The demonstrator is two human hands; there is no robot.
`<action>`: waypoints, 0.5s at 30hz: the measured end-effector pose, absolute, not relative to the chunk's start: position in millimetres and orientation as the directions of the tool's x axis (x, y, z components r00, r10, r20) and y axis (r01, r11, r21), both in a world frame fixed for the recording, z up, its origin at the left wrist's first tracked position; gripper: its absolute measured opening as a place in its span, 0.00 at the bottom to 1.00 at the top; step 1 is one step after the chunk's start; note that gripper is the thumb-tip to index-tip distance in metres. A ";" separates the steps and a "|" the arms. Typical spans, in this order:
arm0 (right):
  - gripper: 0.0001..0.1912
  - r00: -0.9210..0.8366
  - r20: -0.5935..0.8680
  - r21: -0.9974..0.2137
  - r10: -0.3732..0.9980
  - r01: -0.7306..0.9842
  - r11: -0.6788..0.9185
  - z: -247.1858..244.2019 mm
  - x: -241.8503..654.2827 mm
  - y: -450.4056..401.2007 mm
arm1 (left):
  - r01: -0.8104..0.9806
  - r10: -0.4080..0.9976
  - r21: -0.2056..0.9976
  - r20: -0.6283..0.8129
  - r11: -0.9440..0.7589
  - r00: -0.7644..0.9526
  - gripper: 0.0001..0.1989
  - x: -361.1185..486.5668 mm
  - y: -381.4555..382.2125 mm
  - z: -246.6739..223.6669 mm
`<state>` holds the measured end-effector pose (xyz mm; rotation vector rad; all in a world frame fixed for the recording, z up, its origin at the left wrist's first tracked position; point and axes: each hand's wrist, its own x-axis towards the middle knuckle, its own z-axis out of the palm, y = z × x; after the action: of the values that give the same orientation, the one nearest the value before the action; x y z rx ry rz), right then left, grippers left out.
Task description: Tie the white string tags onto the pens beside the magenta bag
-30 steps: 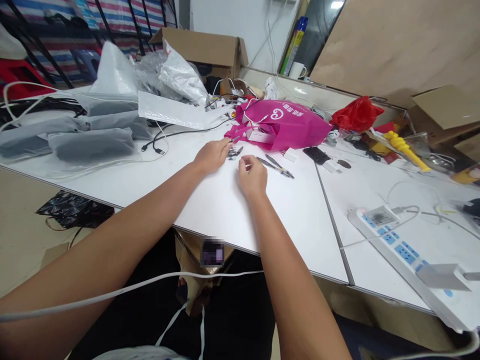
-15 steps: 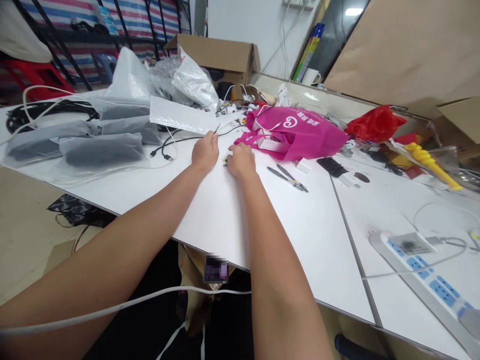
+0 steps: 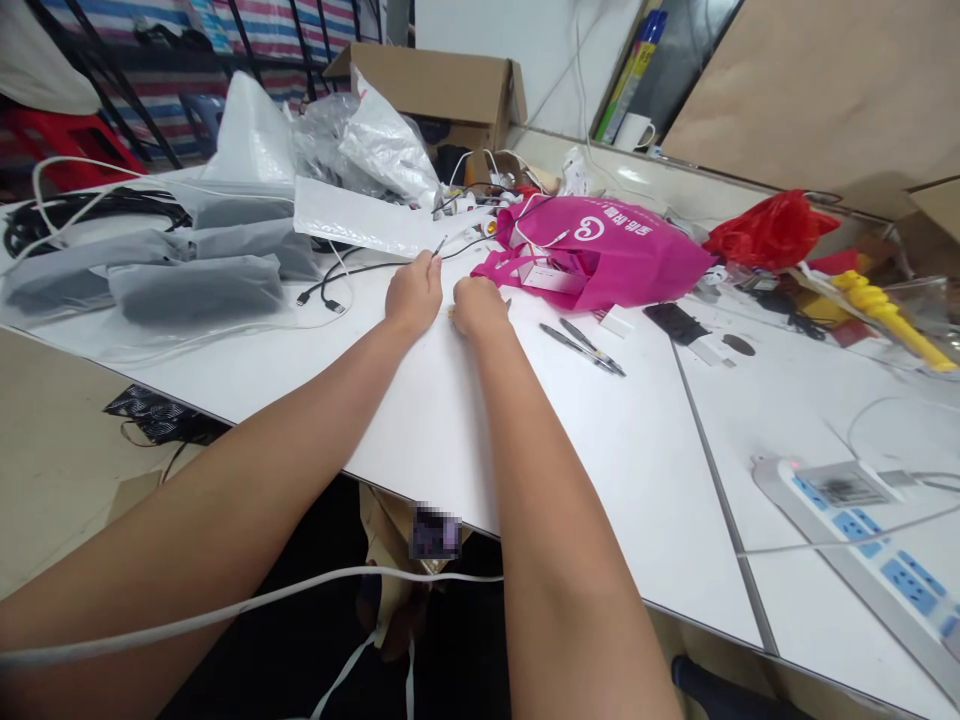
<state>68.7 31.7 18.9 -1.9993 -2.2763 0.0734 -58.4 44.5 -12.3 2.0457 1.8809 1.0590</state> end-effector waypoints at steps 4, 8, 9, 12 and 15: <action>0.23 -0.136 0.054 -0.171 0.989 0.975 0.144 17.6 69.2 42.3 | 0.810 0.920 0.556 0.388 -0.185 -0.056 0.27 -58.9 45.5 -13.4; 0.09 -0.162 0.138 -0.350 0.977 0.915 0.201 13.5 74.9 53.6 | 0.812 0.916 0.550 0.399 -0.197 -0.048 0.26 -60.7 48.1 -15.3; 0.09 -0.174 0.168 -0.375 0.970 0.899 0.226 13.6 77.7 55.0 | 0.807 0.914 0.555 0.404 -0.203 -0.048 0.26 -61.1 48.8 -16.0; 0.11 -0.183 0.311 -0.411 0.933 0.859 0.305 19.2 91.4 53.0 | 0.790 0.900 0.562 0.436 -0.246 -0.030 0.26 -60.9 49.8 -17.7; 0.12 -0.119 0.449 -0.482 0.886 0.802 0.352 27.8 112.5 37.6 | 0.802 0.886 0.519 0.462 -0.295 0.028 0.25 -57.7 48.0 -16.8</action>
<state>112.5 37.6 27.8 -1.4684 -1.9344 0.1562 -57.7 48.0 -16.8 2.1671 1.7919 1.1232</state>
